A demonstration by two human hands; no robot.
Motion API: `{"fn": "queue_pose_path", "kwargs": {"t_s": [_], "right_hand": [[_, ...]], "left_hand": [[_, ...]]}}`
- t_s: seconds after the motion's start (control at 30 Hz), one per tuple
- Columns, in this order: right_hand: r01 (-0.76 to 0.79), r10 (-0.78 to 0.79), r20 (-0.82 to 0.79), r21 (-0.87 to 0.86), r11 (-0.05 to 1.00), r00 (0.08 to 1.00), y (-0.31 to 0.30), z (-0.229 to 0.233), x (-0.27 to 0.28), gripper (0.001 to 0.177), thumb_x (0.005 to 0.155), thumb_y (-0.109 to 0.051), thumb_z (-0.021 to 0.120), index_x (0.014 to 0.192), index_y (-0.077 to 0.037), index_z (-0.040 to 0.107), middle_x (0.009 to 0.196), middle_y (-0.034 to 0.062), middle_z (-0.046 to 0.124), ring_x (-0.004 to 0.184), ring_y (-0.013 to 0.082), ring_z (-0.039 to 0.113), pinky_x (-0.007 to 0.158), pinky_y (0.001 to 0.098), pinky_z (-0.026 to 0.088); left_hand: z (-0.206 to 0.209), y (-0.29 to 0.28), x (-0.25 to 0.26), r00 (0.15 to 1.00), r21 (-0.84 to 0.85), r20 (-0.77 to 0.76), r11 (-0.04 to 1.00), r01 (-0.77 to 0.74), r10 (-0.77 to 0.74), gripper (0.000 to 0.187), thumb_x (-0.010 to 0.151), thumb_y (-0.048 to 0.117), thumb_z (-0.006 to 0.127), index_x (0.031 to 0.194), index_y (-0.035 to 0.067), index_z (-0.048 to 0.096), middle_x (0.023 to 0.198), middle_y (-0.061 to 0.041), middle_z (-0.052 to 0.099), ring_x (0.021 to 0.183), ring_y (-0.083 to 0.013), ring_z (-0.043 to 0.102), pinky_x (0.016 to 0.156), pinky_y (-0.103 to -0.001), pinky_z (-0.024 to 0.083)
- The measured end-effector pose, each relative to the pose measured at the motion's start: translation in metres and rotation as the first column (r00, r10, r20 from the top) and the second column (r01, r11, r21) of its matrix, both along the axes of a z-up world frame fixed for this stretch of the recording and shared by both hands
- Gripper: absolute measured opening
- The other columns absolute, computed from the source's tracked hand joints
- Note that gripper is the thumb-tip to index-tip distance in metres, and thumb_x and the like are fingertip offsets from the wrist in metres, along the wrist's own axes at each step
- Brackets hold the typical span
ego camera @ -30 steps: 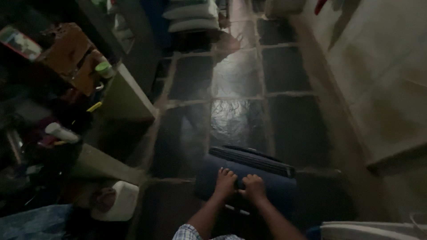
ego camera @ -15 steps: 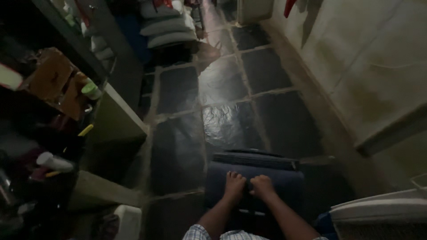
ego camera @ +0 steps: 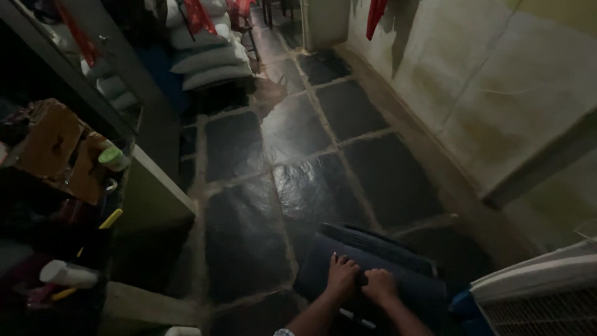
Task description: The person moves a blue suitcase across the floor and places it against a wall. They then pick up a maroon plastic chair and move it to a different spot. Finally, they pick up a beige plastic chair and reposition it near the maroon chair.
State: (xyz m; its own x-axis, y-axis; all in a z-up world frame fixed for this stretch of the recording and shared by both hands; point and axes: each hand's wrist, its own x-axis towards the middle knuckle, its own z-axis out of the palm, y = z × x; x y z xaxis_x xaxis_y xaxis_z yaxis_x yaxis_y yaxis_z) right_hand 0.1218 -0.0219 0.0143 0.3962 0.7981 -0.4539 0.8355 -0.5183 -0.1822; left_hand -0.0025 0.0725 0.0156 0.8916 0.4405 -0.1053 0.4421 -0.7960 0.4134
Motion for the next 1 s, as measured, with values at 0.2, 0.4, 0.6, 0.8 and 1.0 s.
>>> {"fn": "queue_pose_path", "kwargs": {"t_s": [0.2,0.4,0.6,0.8,1.0], "right_hand": [[0.183,-0.188,0.026,0.148,0.972,0.982,-0.011,-0.004,-0.014,0.018,0.089,-0.021,0.055,0.095,-0.015,0.070,0.105,0.0079,0.072,0.107,0.0290,0.067,0.095,0.0445,0.053],[0.117,-0.128,0.038,0.224,0.967,0.991,-0.007,-0.001,-0.003,0.019,0.089,-0.019,0.053,0.097,-0.016,0.070,0.105,0.0048,0.072,0.108,0.0274,0.066,0.096,0.0441,0.053],[0.054,-0.054,0.012,0.007,0.999,0.998,0.003,-0.003,0.012,0.025,0.100,-0.025,0.046,0.106,-0.017,0.068,0.112,0.0049,0.072,0.111,0.0236,0.068,0.097,0.0416,0.055],[-0.017,0.021,-0.012,0.229,0.973,1.000,-0.008,-0.006,0.005,0.024,0.095,-0.026,0.050,0.102,-0.016,0.071,0.110,0.0065,0.072,0.109,0.0278,0.068,0.096,0.0441,0.053],[-0.043,0.044,0.007,0.443,0.895,0.999,-0.015,-0.004,-0.007,0.020,0.086,-0.020,0.053,0.086,-0.015,0.072,0.097,0.0075,0.075,0.098,0.0309,0.071,0.089,0.0464,0.056]], "left_hand": [[-0.004,0.000,0.009,0.991,0.104,-0.072,0.988,0.118,-0.111,0.035,0.087,0.031,0.074,0.114,0.009,0.073,0.128,-0.014,0.064,0.138,-0.0369,0.045,0.120,-0.067,0.017],[-0.011,-0.004,0.026,0.998,0.093,-0.056,0.996,0.003,0.003,0.041,0.085,0.036,0.076,0.113,0.007,0.073,0.130,-0.015,0.062,0.141,-0.0348,0.042,0.118,-0.067,0.018],[-0.008,-0.009,0.037,0.995,0.133,-0.033,0.987,-0.085,0.090,0.037,0.086,0.035,0.075,0.113,0.010,0.074,0.132,-0.013,0.063,0.143,-0.0333,0.041,0.119,-0.068,0.018],[-0.005,-0.013,0.032,0.979,0.122,-0.125,0.982,-0.145,0.160,0.036,0.082,0.033,0.075,0.111,0.011,0.074,0.129,-0.012,0.063,0.140,-0.0315,0.042,0.117,-0.068,0.019],[-0.005,-0.029,0.012,0.975,0.177,-0.064,0.964,-0.200,0.214,0.029,0.085,0.029,0.072,0.108,0.013,0.075,0.127,-0.009,0.066,0.141,-0.0287,0.046,0.117,-0.069,0.024]]}}
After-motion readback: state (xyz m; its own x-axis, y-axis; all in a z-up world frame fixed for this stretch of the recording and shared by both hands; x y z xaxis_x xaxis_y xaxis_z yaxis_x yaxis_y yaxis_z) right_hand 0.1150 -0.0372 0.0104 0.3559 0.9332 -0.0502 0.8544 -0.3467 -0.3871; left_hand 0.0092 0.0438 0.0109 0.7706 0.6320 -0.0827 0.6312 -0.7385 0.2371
